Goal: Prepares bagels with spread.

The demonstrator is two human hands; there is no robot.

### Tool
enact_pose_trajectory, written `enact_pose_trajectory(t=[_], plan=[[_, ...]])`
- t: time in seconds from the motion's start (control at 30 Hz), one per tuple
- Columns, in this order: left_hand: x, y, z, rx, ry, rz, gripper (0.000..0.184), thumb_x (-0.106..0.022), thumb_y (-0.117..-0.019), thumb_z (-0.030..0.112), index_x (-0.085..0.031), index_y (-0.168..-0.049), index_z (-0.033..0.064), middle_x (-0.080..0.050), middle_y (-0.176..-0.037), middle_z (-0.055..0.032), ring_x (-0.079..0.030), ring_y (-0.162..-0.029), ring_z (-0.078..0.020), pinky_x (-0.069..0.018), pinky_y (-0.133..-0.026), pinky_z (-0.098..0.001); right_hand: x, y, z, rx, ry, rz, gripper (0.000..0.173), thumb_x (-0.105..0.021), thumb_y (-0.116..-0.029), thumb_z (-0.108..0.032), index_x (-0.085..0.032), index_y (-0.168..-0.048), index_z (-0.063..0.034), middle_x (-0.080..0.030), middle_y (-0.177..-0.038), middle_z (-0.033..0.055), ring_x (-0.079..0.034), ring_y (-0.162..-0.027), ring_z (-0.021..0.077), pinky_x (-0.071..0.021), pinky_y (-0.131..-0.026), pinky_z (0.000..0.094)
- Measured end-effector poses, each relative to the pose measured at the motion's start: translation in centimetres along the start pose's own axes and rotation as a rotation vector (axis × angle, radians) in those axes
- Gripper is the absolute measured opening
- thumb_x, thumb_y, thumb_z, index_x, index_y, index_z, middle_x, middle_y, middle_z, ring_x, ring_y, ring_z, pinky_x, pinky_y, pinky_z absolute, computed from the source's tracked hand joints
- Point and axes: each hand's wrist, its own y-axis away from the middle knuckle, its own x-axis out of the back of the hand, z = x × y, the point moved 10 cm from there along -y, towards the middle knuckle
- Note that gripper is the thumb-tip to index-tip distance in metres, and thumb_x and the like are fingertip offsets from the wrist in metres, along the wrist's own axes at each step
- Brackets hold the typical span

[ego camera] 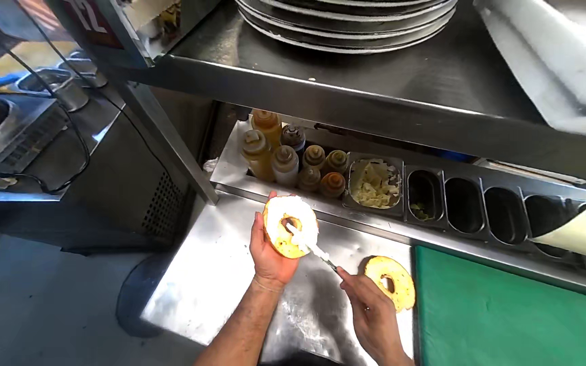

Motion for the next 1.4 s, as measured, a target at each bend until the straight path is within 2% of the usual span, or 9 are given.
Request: enact_pose_trajectory(t=[0.13,0.3,0.43,0.57,0.73,0.83,0.97,1.07,1.4], plan=[[1.3,-0.1,0.2,-0.051,-0.037,0.138,0.06,-0.032,-0.1048,0.061,-0.045,-0.151,0.0252,-0.063,-0.135,-0.0056,-0.064,-0.12,-0.0218,-0.0561,-0.098,-0.0446,-1.4,1.2,-1.0,0.026,-0.171,-0.122,0.033,-0.05,-0.1045,-0.013,-0.072,-0.129,-0.015,-0.072,-0.099,0.0034,-0.067,-0.09,0.0079,-0.0575,-0.083,0.0234],[2.5,0.1,1.1,-0.058,0.064,0.24,0.053,-0.038,-0.1002,0.06,-0.06,-0.129,0.0218,-0.069,-0.116,-0.0054,-0.068,-0.107,-0.0232,-0.0576,-0.092,-0.0489,-1.9,0.4,1.3,-0.327,-0.9,-0.217,0.035,-0.054,-0.1062,-0.018,-0.064,-0.138,-0.0064,-0.073,-0.101,0.0049,-0.057,-0.069,0.0026,-0.0489,-0.06,0.0191],[4.6,1.1,2.8,0.074,0.02,0.189,0.077,-0.028,-0.0977,0.075,-0.054,-0.141,0.0171,-0.064,-0.133,-0.0169,-0.062,-0.122,-0.0402,-0.049,-0.098,-0.0697,4.4,-4.7,8.3,-0.54,-0.243,0.054,0.035,-0.051,-0.1037,-0.008,-0.063,-0.136,-0.0065,-0.074,-0.091,0.0029,-0.059,-0.059,0.0096,-0.0513,-0.055,0.0291],[6.7,2.2,2.6,0.117,0.004,0.216,0.077,-0.032,-0.0986,0.073,-0.051,-0.143,0.0143,-0.063,-0.132,-0.0203,-0.062,-0.121,-0.0416,-0.0479,-0.1,-0.0698,6.4,-11.2,11.0,-0.558,0.469,-0.097,0.028,-0.056,-0.1032,-0.011,-0.069,-0.128,-0.0076,-0.075,-0.1,0.018,-0.072,-0.087,0.0374,-0.0569,-0.078,0.0608],[6.2,2.1,2.7,0.111,0.019,0.196,0.071,-0.043,-0.0949,0.071,-0.056,-0.138,0.0158,-0.065,-0.13,-0.0176,-0.061,-0.122,-0.0419,-0.0461,-0.1,-0.0723,2.9,-14.5,11.6,-0.666,0.658,-0.417,0.025,-0.059,-0.0971,-0.011,-0.07,-0.119,-0.0073,-0.069,-0.115,0.0232,-0.067,-0.109,0.0441,-0.0547,-0.086,0.0634],[6.1,1.9,2.3,0.139,-0.01,0.224,0.084,-0.034,-0.093,0.081,-0.051,-0.145,0.0165,-0.061,-0.138,-0.0181,-0.059,-0.125,-0.0438,-0.0463,-0.098,-0.0746,2.4,-14.1,12.4,-0.723,0.345,-0.291,0.025,-0.057,-0.0998,-0.01,-0.07,-0.12,-0.0028,-0.071,-0.112,0.0202,-0.068,-0.106,0.0373,-0.0533,-0.092,0.0592],[5.3,1.3,1.4,0.132,0.02,0.224,0.074,-0.032,-0.0978,0.075,-0.056,-0.14,0.0187,-0.063,-0.134,-0.0154,-0.062,-0.123,-0.0392,-0.0489,-0.099,-0.07,1.8,-9.7,13.4,-0.746,-0.442,0.085,0.027,-0.049,-0.1058,-0.006,-0.063,-0.128,-0.0025,-0.067,-0.085,0.0048,-0.051,-0.055,0.0077,-0.0421,-0.048,0.0229],[4.5,0.4,0.6,0.145,0.04,0.202,0.072,-0.036,-0.0967,0.074,-0.057,-0.139,0.0194,-0.064,-0.134,-0.0145,-0.062,-0.124,-0.0376,-0.0486,-0.101,-0.0677,1.6,-6.8,11.6,-0.686,-0.872,0.167,0.032,-0.045,-0.1059,-0.007,-0.064,-0.132,-0.0072,-0.068,-0.086,0.006,-0.047,-0.051,0.0026,-0.0379,-0.043,0.0158],[1.4,-0.7,-1.6,0.167,0.087,0.145,0.075,-0.033,-0.0973,0.076,-0.057,-0.138,0.0178,-0.063,-0.134,-0.0128,-0.061,-0.125,-0.0317,-0.049,-0.105,-0.0585,-0.8,-1.8,3.1,-0.063,-0.345,-0.031,0.027,-0.053,-0.1047,-0.013,-0.07,-0.125,-0.0051,-0.072,-0.1,0.0036,-0.067,-0.086,0.0084,-0.0587,-0.078,0.0244]])
